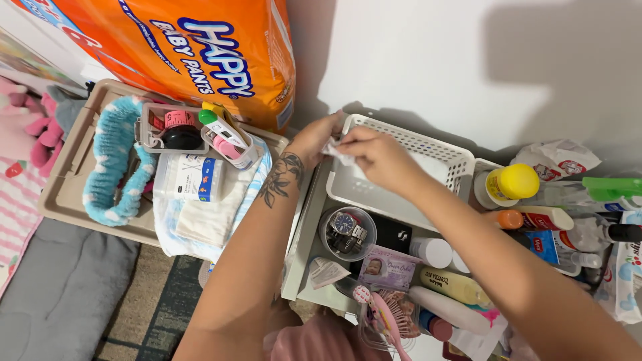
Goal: The person wipes a white plastic basket with a tissue, then places various items into it, including bottles, a hairbrush, and small containers. They continue to sort and arrange items from the surrounding area into the basket.
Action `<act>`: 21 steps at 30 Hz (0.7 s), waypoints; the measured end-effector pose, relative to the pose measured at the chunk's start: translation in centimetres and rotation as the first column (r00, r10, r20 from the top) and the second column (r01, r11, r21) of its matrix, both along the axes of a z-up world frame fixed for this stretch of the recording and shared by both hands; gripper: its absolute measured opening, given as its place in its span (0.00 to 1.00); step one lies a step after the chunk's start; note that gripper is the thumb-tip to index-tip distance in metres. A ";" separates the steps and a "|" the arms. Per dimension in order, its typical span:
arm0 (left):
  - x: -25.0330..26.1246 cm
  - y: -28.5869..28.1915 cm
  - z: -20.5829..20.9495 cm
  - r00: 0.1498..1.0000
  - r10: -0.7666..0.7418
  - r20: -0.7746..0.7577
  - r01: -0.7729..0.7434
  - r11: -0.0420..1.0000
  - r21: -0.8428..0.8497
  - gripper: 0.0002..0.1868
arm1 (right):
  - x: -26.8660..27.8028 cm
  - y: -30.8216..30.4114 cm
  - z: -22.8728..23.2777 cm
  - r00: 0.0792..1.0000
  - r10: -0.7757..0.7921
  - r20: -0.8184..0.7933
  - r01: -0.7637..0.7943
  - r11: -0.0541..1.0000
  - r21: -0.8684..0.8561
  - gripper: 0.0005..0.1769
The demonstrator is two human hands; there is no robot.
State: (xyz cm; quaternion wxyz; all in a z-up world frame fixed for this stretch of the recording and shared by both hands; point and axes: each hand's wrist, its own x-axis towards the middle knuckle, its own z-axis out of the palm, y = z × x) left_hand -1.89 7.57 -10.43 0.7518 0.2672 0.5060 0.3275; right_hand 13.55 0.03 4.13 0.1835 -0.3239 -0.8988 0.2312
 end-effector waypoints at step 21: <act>0.0 -2.8 3.6 0.993 0.000 -0.117 0.023 0.981 0.195 0.35 | 4.6 -3.4 -2.8 0.985 0.133 0.107 -0.089 0.935 -0.343 0.25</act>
